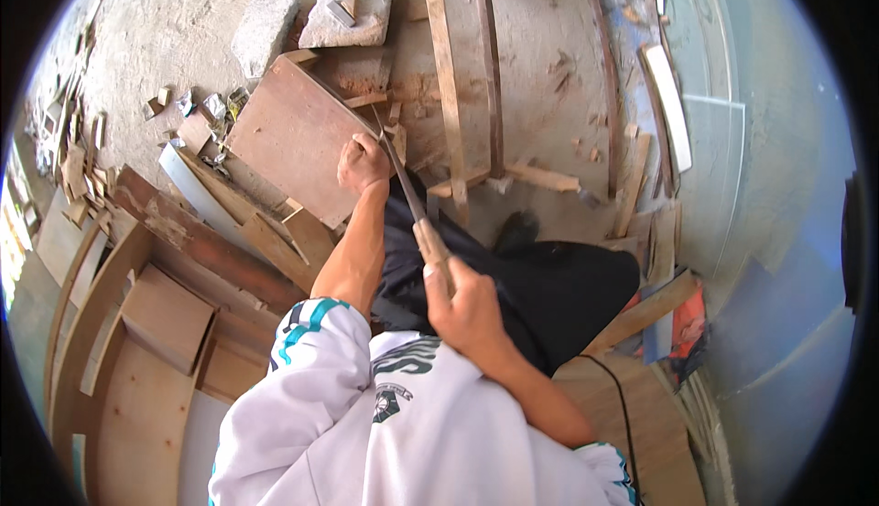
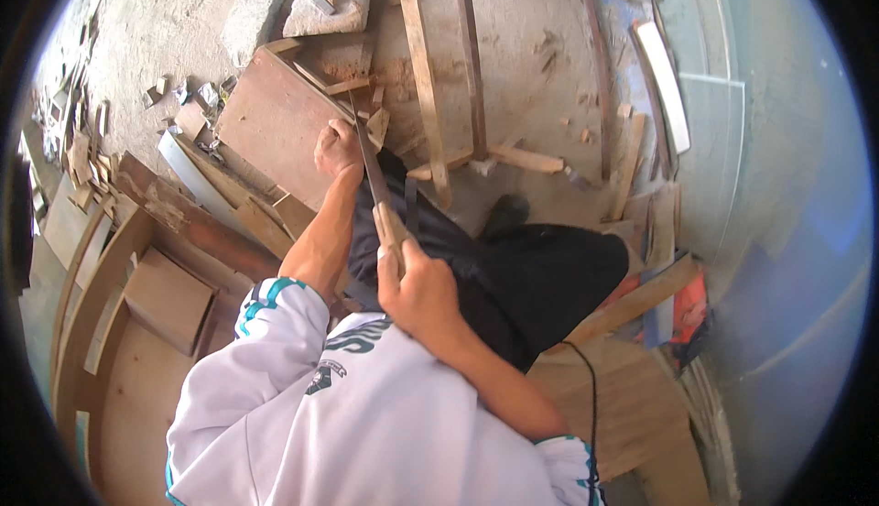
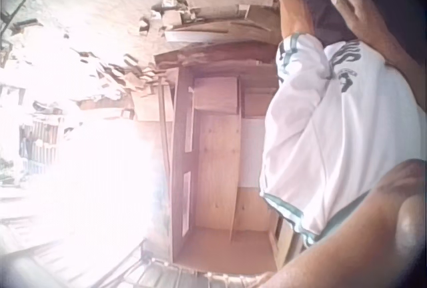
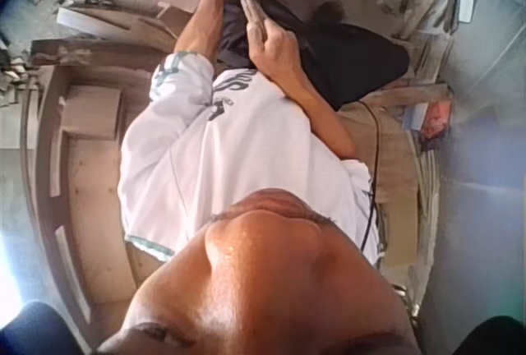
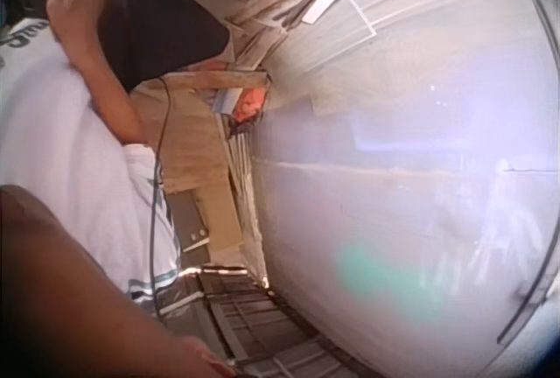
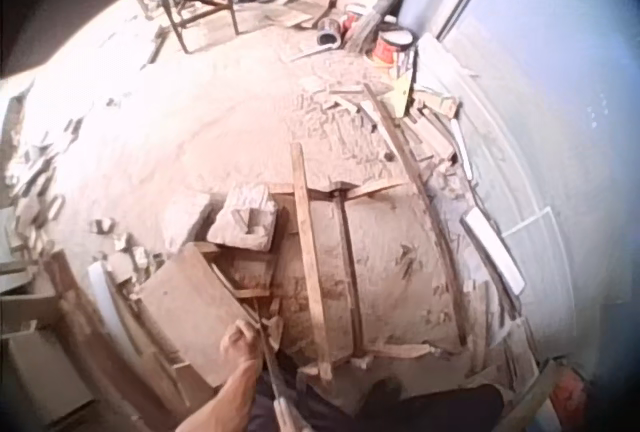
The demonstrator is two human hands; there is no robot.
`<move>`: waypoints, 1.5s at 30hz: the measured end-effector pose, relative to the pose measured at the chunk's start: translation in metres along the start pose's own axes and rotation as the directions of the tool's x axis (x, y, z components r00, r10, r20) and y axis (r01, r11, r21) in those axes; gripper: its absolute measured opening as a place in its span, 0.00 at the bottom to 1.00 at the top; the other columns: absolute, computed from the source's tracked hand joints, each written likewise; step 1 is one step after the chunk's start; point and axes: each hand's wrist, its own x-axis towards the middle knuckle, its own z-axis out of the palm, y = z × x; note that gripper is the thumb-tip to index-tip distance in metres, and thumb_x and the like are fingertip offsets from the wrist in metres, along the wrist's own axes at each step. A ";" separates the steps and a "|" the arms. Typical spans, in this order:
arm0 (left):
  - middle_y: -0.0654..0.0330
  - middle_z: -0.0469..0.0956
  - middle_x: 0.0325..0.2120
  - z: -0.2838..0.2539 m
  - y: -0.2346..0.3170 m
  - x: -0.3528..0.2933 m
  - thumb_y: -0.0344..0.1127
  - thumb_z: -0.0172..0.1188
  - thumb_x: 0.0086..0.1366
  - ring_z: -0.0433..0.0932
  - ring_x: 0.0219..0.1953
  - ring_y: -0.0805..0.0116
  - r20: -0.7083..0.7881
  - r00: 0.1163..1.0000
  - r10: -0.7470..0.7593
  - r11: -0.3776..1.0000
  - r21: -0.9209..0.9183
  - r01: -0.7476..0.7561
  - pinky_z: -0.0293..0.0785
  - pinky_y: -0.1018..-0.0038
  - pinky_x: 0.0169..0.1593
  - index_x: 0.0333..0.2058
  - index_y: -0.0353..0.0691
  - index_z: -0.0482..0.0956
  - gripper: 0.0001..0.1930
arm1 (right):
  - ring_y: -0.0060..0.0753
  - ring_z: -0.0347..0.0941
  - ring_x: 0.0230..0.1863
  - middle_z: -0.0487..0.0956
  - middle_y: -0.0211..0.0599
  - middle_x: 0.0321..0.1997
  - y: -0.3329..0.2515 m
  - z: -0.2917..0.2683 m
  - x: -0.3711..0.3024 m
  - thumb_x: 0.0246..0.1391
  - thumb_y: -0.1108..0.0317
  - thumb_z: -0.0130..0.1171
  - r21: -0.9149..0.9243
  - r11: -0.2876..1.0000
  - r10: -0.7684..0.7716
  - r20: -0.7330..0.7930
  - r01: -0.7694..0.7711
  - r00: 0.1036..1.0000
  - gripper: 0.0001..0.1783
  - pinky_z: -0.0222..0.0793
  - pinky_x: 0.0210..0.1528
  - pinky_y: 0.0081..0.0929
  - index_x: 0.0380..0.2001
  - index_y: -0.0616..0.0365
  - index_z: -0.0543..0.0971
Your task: The person sits on the floor and assembles a wooden frame by fitting small wooden pieces into slots. They use a hand saw to trim a larger plank and repeatedly test the fit of the components.
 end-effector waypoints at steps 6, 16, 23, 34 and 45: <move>0.56 0.83 0.29 0.004 -0.004 -0.001 0.48 0.48 0.67 0.81 0.34 0.49 0.012 0.999 -0.033 0.997 -0.065 0.034 0.76 0.55 0.40 0.25 0.43 0.84 0.21 | 0.64 0.75 0.26 0.75 0.59 0.21 0.024 0.053 0.094 0.68 0.53 0.48 -0.139 0.990 -0.036 -0.021 0.032 0.999 0.26 0.67 0.27 0.47 0.25 0.67 0.75; 0.57 0.83 0.28 0.016 -0.003 0.008 0.48 0.48 0.68 0.81 0.33 0.49 0.002 0.998 -0.067 0.991 -0.115 0.067 0.76 0.55 0.38 0.24 0.44 0.83 0.21 | 0.63 0.76 0.28 0.76 0.58 0.22 0.019 0.053 0.104 0.68 0.56 0.49 -0.104 0.995 0.010 0.064 -0.003 0.998 0.21 0.68 0.30 0.48 0.30 0.65 0.77; 0.55 0.84 0.32 0.006 -0.002 0.002 0.48 0.46 0.68 0.82 0.37 0.49 0.003 0.999 -0.042 0.999 -0.013 0.042 0.76 0.56 0.42 0.27 0.46 0.86 0.21 | 0.67 0.76 0.30 0.76 0.61 0.23 0.029 0.003 0.006 0.68 0.55 0.47 0.122 0.975 -0.172 -0.105 0.184 0.979 0.23 0.69 0.31 0.52 0.31 0.65 0.78; 0.56 0.84 0.29 0.008 -0.007 0.004 0.48 0.47 0.68 0.82 0.33 0.48 -0.058 0.997 -0.040 0.997 -0.065 0.036 0.76 0.55 0.41 0.24 0.46 0.85 0.22 | 0.67 0.77 0.37 0.80 0.62 0.32 0.040 0.013 0.036 0.68 0.62 0.48 0.003 0.996 -0.084 0.064 0.084 0.994 0.18 0.73 0.37 0.46 0.42 0.67 0.80; 0.50 0.84 0.29 0.003 -0.007 -0.004 0.52 0.46 0.67 0.82 0.34 0.45 -0.016 0.997 -0.078 0.997 -0.031 0.077 0.75 0.55 0.42 0.27 0.46 0.87 0.24 | 0.67 0.79 0.35 0.82 0.61 0.40 0.059 0.009 0.018 0.67 0.59 0.49 0.060 0.957 -0.286 0.010 0.285 0.958 0.23 0.77 0.40 0.52 0.57 0.63 0.75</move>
